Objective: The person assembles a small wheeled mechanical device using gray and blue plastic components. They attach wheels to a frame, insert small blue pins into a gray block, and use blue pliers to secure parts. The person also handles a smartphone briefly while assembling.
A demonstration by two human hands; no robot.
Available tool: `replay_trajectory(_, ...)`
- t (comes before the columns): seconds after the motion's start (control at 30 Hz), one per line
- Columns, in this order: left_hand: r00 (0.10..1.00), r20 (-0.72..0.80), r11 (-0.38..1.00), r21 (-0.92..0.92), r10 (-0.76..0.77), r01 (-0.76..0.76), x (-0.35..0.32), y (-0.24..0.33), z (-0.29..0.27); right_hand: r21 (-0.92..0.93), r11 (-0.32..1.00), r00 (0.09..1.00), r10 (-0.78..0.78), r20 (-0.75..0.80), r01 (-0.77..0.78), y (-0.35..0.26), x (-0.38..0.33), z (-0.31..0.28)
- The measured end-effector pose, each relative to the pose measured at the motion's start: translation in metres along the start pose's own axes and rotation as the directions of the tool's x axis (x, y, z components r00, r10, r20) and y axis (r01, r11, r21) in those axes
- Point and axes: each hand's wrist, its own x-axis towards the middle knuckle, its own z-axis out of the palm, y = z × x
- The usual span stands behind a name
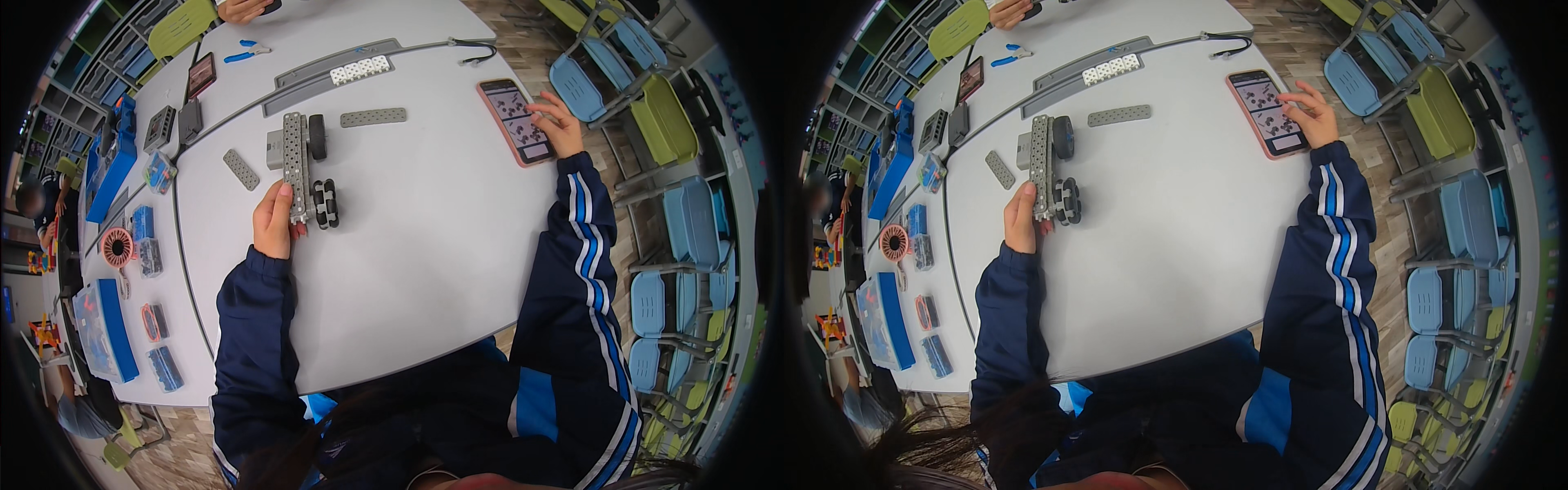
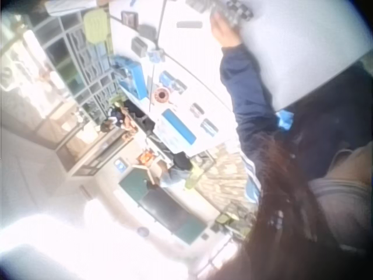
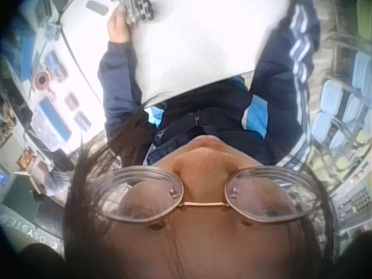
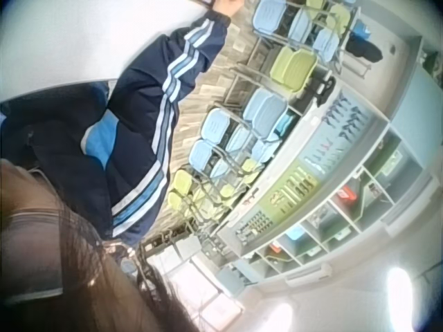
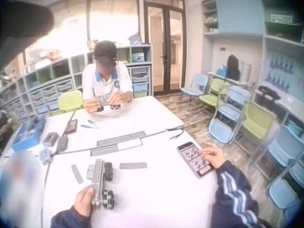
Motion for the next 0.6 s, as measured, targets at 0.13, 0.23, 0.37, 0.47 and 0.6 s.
replay_trajectory(0.13,1.000,0.003,1.000,0.001,-0.010,0.010,-0.001,0.001,0.000,-0.145,0.986,0.991,-0.064,0.118,0.081,-0.004,-0.001,-0.001)
replay_trajectory(0.23,1.000,0.007,1.000,0.003,-0.007,0.007,0.000,0.002,0.002,-0.223,0.970,0.981,-0.054,0.186,0.096,0.002,0.000,-0.009)
replay_trajectory(0.37,1.000,-0.005,1.000,0.029,-0.002,0.002,-0.001,0.003,0.002,-0.159,0.987,0.983,-0.002,0.182,0.031,0.001,0.000,-0.009)
replay_trajectory(0.47,1.000,-0.002,0.999,0.040,0.003,-0.003,-0.001,0.004,0.002,-0.135,0.990,0.984,-0.010,0.180,0.035,0.005,0.001,-0.010)
replay_trajectory(0.6,1.000,0.001,1.000,-0.002,0.014,-0.014,0.000,0.002,0.003,-0.110,0.993,0.983,-0.014,0.185,0.035,0.007,0.001,-0.011)
